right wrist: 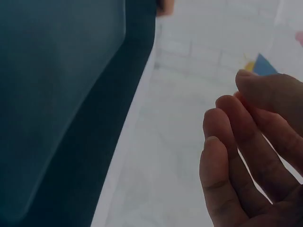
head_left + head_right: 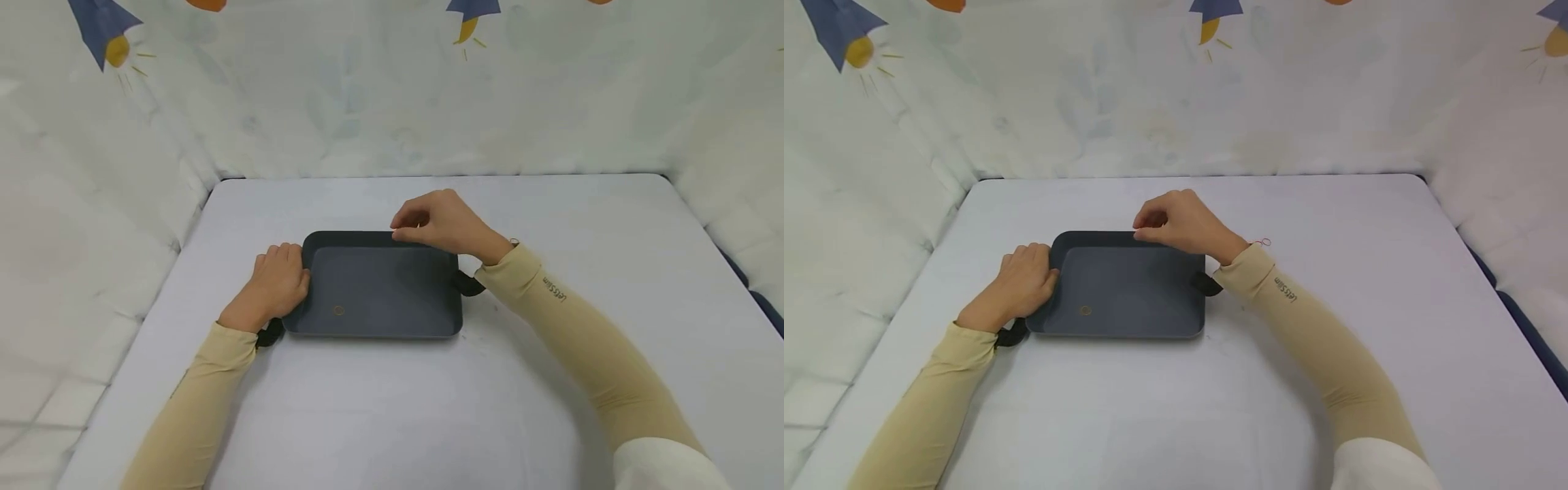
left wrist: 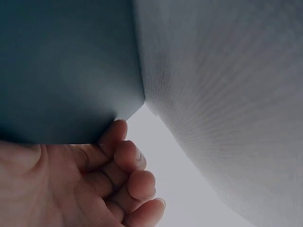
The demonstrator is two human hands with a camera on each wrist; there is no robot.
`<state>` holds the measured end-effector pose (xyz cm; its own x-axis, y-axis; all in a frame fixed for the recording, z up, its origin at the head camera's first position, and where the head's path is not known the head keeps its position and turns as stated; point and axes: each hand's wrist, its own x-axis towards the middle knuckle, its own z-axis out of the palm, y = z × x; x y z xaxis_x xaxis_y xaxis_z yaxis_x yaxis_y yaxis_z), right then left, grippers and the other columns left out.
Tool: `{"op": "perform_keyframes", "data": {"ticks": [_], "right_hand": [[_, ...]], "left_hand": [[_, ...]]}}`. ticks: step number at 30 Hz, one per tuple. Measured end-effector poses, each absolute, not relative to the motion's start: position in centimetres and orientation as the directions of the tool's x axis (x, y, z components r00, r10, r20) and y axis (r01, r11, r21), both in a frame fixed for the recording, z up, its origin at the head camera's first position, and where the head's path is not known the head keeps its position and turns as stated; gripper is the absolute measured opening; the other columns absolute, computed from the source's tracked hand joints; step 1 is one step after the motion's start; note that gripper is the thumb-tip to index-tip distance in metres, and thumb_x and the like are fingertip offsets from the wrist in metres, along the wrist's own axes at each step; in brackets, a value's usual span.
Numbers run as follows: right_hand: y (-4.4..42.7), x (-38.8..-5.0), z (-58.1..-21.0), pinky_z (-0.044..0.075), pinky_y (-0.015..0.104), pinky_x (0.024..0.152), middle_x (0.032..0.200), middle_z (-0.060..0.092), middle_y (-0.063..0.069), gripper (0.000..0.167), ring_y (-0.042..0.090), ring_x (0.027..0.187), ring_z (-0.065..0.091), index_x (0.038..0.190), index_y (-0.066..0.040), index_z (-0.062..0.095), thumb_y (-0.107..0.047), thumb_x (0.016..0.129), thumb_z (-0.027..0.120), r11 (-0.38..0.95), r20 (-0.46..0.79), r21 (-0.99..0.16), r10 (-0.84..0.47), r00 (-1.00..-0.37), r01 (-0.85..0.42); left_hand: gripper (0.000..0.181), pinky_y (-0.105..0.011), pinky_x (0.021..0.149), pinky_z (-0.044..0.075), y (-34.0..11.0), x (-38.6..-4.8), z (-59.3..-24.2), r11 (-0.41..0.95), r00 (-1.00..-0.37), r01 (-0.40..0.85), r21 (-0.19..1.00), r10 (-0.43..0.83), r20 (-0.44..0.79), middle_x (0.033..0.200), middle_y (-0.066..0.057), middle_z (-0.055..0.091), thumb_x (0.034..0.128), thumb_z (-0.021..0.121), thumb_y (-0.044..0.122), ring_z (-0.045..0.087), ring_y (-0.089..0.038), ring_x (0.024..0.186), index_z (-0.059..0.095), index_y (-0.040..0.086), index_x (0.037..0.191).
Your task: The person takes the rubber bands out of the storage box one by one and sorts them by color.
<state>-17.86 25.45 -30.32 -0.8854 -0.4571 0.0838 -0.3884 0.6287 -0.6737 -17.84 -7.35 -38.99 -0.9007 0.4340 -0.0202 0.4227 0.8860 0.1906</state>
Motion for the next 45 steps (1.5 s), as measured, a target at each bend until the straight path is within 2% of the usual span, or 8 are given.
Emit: {"op": "perform_keyframes", "data": {"ticks": [7,13,21,32,37,45], "right_hand": [[21.4,-18.0,-31.3,0.058,0.026,0.083,0.099,0.079,-0.005,0.013,0.005,0.089,0.073,0.104,-0.018,0.078,-0.02,0.091,0.081,0.533,0.071,-0.675,-0.642,-0.764,-0.51],[19.6,-17.9,-32.3,0.057,0.024,0.082,0.104,0.079,0.0,0.016,0.006,0.091,0.072,0.107,-0.014,0.078,-0.017,0.092,0.079,0.498,0.031,-0.68,-0.713,-0.701,-0.537],[17.7,-17.7,-33.9,0.056,0.022,0.086,0.112,0.079,0.006,0.022,0.01,0.098,0.074,0.112,-0.008,0.077,-0.014,0.091,0.079,0.483,-0.04,-0.666,-0.784,-0.619,-0.569],[16.1,-17.6,-36.2,0.055,0.017,0.085,0.112,0.078,0.002,0.022,0.01,0.101,0.073,0.113,-0.01,0.076,-0.011,0.091,0.08,0.487,-0.119,-0.633,-0.83,-0.546,-0.602],[15.6,-17.5,-36.8,0.055,0.016,0.082,0.108,0.078,0.001,0.021,0.008,0.097,0.072,0.111,-0.012,0.077,-0.014,0.09,0.081,0.497,-0.153,-0.628,-0.833,-0.532,-0.598],[14.9,-16.9,-36.6,0.055,0.016,0.083,0.111,0.078,0.003,0.02,0.012,0.1,0.073,0.114,-0.011,0.076,-0.01,0.093,0.076,0.505,-0.188,-0.596,-0.843,-0.503,-0.624]], "left_hand": [[0.022,-0.049,0.081,0.034,-6.6,-17.6,-39.2,0.885,-0.899,0.424,0.192,0.438,-0.032,0.099,-0.019,0.049,0.105,0.042,0.016,0.044,-0.037,0.094,0.047,-0.005,0.11],[0.023,-0.051,0.084,0.035,-6.2,-17.4,-39.2,0.885,-0.899,0.426,0.186,0.438,-0.025,0.101,-0.02,0.05,0.1047,0.043,0.017,0.045,-0.038,0.095,0.047,-0.005,0.111],[0.021,-0.051,0.083,0.035,-6.2,-17.2,-39.0,0.885,-0.902,0.423,0.194,0.433,-0.007,0.1,-0.02,0.049,0.1039,0.044,0.016,0.044,-0.038,0.095,0.046,-0.005,0.109],[0.023,-0.052,0.084,0.036,-6.2,-17.2,-39.1,0.877,-0.896,0.439,0.196,0.444,0.015,0.102,-0.022,0.051,0.1031,0.045,0.016,0.046,-0.04,0.098,0.047,-0.006,0.109],[0.023,-0.051,0.083,0.035,-6.2,-17.2,-39.0,0.879,-0.896,0.436,0.193,0.443,0.006,0.101,-0.021,0.051,0.1035,0.044,0.016,0.046,-0.04,0.098,0.047,-0.006,0.109],[0.024,-0.051,0.083,0.035,-6.3,-17.1,-39.0,0.878,-0.895,0.436,0.2,0.446,-0.009,0.102,-0.022,0.051,0.1041,0.044,0.016,0.046,-0.039,0.097,0.048,-0.007,0.11]]}}
